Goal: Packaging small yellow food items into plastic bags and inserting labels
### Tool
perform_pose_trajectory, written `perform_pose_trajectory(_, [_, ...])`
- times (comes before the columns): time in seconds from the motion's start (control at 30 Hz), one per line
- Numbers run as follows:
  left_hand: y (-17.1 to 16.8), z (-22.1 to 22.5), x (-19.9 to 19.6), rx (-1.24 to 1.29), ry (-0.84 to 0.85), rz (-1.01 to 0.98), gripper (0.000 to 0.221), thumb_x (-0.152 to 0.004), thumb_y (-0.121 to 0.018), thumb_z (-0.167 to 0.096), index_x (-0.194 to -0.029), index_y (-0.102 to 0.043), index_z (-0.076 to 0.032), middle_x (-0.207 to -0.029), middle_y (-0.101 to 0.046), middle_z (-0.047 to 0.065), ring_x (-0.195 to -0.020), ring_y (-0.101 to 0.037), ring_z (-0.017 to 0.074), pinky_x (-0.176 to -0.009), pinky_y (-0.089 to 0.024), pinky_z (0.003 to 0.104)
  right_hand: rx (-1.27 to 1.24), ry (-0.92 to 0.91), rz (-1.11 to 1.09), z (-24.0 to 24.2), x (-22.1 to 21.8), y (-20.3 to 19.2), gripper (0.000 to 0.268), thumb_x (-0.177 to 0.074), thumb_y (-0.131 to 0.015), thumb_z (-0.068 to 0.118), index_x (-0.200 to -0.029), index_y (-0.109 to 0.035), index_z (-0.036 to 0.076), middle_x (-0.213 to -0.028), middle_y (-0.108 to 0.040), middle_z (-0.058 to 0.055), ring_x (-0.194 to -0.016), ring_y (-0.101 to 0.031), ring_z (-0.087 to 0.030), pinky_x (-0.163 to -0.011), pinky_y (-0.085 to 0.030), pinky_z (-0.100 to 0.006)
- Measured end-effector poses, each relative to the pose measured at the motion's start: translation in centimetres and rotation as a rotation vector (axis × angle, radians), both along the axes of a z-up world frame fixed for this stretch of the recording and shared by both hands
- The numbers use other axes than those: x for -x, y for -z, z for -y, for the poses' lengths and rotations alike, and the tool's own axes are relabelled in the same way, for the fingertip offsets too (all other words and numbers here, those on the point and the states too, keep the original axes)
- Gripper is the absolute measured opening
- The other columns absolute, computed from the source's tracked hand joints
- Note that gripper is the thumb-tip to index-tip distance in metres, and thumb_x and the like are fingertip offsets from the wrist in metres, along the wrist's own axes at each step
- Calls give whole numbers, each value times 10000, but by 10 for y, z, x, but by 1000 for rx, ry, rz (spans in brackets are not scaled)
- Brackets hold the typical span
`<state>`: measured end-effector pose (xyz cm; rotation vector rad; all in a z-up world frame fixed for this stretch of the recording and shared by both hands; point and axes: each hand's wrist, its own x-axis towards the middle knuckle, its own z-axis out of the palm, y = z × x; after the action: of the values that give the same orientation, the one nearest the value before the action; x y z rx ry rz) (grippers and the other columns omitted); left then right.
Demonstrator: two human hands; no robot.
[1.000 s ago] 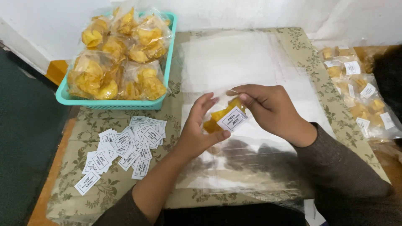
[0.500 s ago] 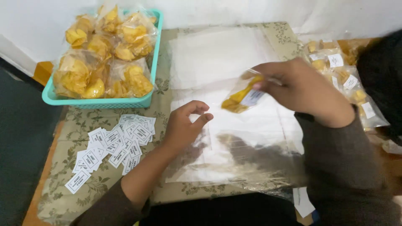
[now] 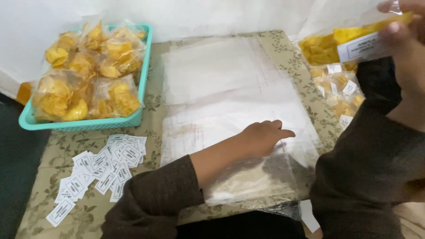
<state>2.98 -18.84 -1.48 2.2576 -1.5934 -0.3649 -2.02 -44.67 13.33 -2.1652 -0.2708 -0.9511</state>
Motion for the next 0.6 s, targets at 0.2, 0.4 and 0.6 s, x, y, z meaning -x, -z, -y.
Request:
perform_pose_trajectory(0.2, [33,12,-6,158,98,154,139,-842,-650,12,-789,-646,-117,-753,-506,50,-608,-466,229,-439,-275,350,84,-146,80,28,-7,5,214,-1350,-554,122,-1520,-515,-2,-1496,-592,-172,-1209,-577,-265,-993,-510,-374])
perform_pose_trajectory(0.4, [52,13,-12,162,-33,-2,103,-930,-669,-192,-891,-763,-178,-892,-683,-15,-863,-660,230,-706,-483,414,-8,-137,86,49,-15,15,268,-1390,-568,272,-1529,-518,48,-1493,-590,-148,-1397,-616,-288,-1198,-545,-432])
perform_pose_trajectory(0.6, [-5,-25,1,606,-34,-10,106,-1006,-611,-175,-971,-708,-151,-916,-623,2,-751,-629,218,-608,-476,363,-88,96,35,33,0,11,238,-1408,-717,136,-1272,-522,125,-1243,-541,-37,-1227,-594,-172,-1101,-520,-346])
